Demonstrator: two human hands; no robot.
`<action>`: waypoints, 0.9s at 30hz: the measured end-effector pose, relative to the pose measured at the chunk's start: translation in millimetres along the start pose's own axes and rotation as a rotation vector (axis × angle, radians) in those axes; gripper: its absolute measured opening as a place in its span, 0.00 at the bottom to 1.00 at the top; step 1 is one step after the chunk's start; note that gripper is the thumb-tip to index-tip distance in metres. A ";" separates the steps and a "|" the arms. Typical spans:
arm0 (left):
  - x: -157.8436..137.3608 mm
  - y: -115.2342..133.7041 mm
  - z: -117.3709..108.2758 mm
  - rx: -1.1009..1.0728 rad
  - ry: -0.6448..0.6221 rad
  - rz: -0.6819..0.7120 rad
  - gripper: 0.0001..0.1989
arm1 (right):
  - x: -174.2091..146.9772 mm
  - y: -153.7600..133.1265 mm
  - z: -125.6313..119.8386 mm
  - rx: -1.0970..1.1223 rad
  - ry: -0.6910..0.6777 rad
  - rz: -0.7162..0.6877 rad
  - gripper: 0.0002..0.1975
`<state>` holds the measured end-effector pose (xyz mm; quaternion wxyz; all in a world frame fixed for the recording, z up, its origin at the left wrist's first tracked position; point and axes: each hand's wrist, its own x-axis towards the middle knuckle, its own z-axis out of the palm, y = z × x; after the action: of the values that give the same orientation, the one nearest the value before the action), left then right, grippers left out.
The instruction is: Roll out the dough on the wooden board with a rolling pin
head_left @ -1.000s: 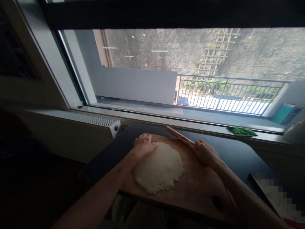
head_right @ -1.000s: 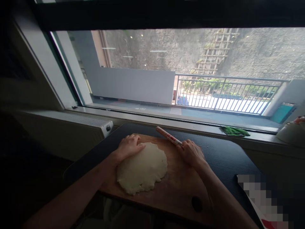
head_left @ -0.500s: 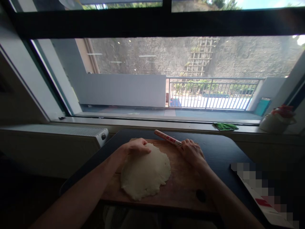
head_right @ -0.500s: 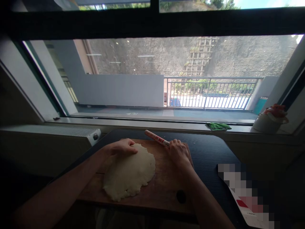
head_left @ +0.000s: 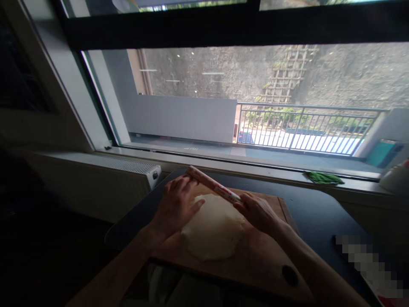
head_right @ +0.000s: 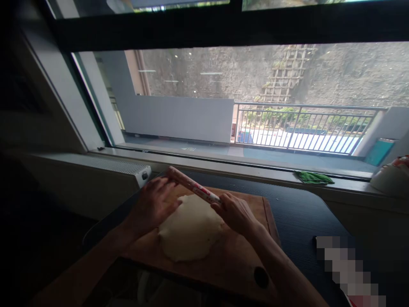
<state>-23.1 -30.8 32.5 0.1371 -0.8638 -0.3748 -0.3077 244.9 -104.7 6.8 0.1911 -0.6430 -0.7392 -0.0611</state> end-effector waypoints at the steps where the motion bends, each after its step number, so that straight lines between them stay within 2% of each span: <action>1: -4.5 0.2 -4.2 0.017 -0.004 0.033 0.24 | 3.6 -10.9 1.8 0.017 -0.007 -0.030 0.19; 4: -20.3 -8.1 -10.7 0.057 0.011 -0.012 0.19 | 16.7 -34.0 8.6 0.008 -0.066 -0.100 0.19; 7: -30.7 -24.0 -9.5 0.072 0.013 -0.052 0.17 | 34.5 -38.6 15.3 -0.028 -0.129 -0.169 0.20; 10: -31.6 -35.9 -1.0 0.060 -0.099 -0.006 0.23 | 53.2 -34.4 18.5 -0.063 -0.145 -0.155 0.18; 12: -29.7 -38.6 5.4 0.046 -0.174 -0.023 0.22 | 58.3 -34.3 17.9 -0.080 -0.177 -0.093 0.16; 15: -29.1 -34.4 7.5 0.017 -0.209 -0.051 0.17 | 42.4 -43.5 15.9 -0.040 -0.191 -0.015 0.20; 19: -36.8 -21.4 -2.7 -0.029 -0.220 0.022 0.15 | 1.3 -60.9 16.1 0.039 -0.151 0.023 0.25; 21: -40.5 -17.3 -7.1 -0.034 -0.221 0.029 0.14 | -1.2 -62.5 17.1 0.051 -0.149 0.099 0.26; 23: -42.2 -16.9 -9.1 -0.016 -0.208 0.007 0.15 | 15.9 -57.5 19.2 0.056 -0.195 0.183 0.27; 27: -43.4 -26.3 -11.3 0.037 -0.176 -0.037 0.17 | 69.6 -42.8 23.0 0.065 -0.280 0.297 0.28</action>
<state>-70.2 -42.6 13.9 0.1137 -0.8777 -0.4068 -0.2261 191.6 -39.4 17.5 0.1139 -0.7404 -0.6574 0.0818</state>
